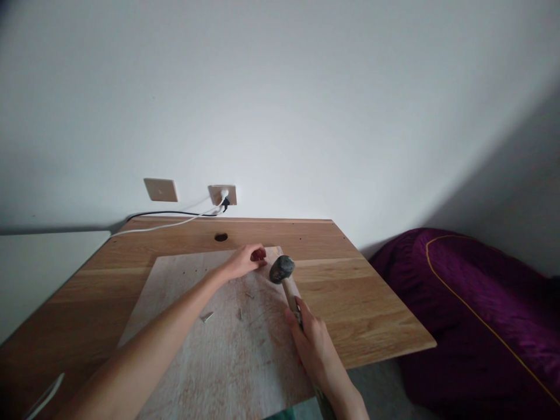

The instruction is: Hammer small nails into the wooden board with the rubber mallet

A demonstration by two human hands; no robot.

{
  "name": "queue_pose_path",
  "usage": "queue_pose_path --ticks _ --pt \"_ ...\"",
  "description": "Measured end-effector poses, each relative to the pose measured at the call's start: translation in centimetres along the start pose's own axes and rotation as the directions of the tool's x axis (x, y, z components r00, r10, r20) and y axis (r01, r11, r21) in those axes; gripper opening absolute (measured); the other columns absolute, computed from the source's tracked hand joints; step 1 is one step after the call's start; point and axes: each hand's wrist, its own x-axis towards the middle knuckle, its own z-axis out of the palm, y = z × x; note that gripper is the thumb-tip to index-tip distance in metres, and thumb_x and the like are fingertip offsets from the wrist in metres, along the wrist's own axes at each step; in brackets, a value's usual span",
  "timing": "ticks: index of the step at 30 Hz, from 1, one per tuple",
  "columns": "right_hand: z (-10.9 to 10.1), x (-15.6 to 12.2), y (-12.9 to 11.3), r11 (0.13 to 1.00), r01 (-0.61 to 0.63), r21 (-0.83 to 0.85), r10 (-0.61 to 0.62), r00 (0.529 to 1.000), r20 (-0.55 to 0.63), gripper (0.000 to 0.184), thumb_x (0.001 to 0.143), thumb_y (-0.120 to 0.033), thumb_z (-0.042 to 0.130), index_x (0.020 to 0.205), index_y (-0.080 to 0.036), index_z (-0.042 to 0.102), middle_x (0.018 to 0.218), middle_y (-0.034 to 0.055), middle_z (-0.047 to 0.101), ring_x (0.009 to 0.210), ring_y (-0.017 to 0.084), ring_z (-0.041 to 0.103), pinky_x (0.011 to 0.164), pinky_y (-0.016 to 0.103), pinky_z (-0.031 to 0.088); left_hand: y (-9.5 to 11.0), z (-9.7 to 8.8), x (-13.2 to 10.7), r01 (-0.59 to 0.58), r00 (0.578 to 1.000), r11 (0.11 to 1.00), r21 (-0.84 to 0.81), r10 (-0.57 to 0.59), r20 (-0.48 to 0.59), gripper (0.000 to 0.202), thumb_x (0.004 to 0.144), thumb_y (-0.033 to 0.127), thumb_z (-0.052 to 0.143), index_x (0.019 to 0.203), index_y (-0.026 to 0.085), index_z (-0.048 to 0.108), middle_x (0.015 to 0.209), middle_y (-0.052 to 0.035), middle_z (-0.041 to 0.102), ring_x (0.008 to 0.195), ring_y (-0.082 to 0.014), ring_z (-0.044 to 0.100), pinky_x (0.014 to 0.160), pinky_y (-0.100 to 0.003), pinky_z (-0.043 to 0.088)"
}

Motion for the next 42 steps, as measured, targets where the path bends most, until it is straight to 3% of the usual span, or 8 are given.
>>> queue_pose_path --ticks 11,19,24,34,39,42 --pt "-1.3 0.5 -1.0 0.997 -0.072 0.009 0.069 0.981 0.182 0.070 0.100 -0.053 0.033 0.153 -0.008 0.034 0.043 -0.0077 0.050 0.033 0.017 0.055 0.032 0.020 0.041 -0.7 0.5 0.0 0.014 1.000 1.000 -0.001 -0.014 -0.023 0.010 0.076 0.017 0.073 0.085 0.016 0.069 0.079 0.0003 0.071 0.070 -0.0142 0.061 0.066 -0.023 0.045" --pt "-1.1 0.7 -0.2 0.998 -0.063 0.027 0.058 0.987 0.150 0.070 0.099 -0.052 0.035 0.152 -0.007 0.035 0.042 -0.0083 0.049 0.032 0.015 0.051 0.029 0.019 0.040 -1.0 0.6 -0.1 0.015 0.999 0.999 0.038 -0.014 -0.040 0.013 0.075 0.022 0.078 0.082 0.016 0.070 0.077 -0.0001 0.071 0.071 -0.0152 0.063 0.067 -0.024 0.046" --pt "-0.9 1.0 0.0 0.997 -0.066 0.039 0.061 0.989 0.132 0.067 0.098 -0.055 0.040 0.150 -0.013 0.039 0.052 -0.0080 0.052 0.032 0.013 0.051 0.027 0.018 0.038 -0.7 0.5 -0.1 0.030 0.999 0.995 0.092 -0.026 -0.044 0.015 0.077 0.027 0.080 0.082 0.016 0.070 0.075 -0.0001 0.069 0.071 -0.0156 0.063 0.066 -0.024 0.044" --pt "-1.1 1.6 0.4 0.993 -0.010 0.115 -0.010 0.984 0.175 0.050 0.096 -0.058 0.045 0.125 -0.019 0.051 0.048 -0.0126 0.045 0.031 0.013 0.050 0.028 0.018 0.040 -0.2 0.2 -0.2 0.070 0.997 0.989 0.131 -0.065 -0.041 0.010 0.079 0.025 0.077 0.082 0.016 0.073 0.078 -0.0023 0.073 0.072 -0.0170 0.065 0.068 -0.025 0.045" --pt "-1.6 2.7 0.3 0.993 -0.015 0.116 -0.002 0.989 0.148 0.038 0.095 -0.054 0.046 0.107 -0.020 0.056 0.059 -0.0099 0.049 0.031 0.007 0.045 0.025 0.015 0.032 0.0 0.0 -0.2 0.082 0.997 0.986 0.143 -0.081 -0.018 0.012 0.079 0.020 0.070 0.088 0.015 0.078 0.080 -0.0031 0.075 0.075 -0.0178 0.067 0.069 -0.026 0.046" --pt "-1.9 3.5 0.0 0.993 0.008 0.116 -0.022 0.993 0.119 0.036 0.094 -0.053 0.047 0.106 -0.020 0.055 0.060 -0.0099 0.049 0.031 0.006 0.043 0.024 0.015 0.030 -0.2 0.0 -0.2 0.072 0.997 0.986 0.147 -0.073 0.004 0.019 0.076 0.017 0.068 0.093 0.016 0.078 0.079 -0.0018 0.073 0.074 -0.0172 0.067 0.069 -0.025 0.046"
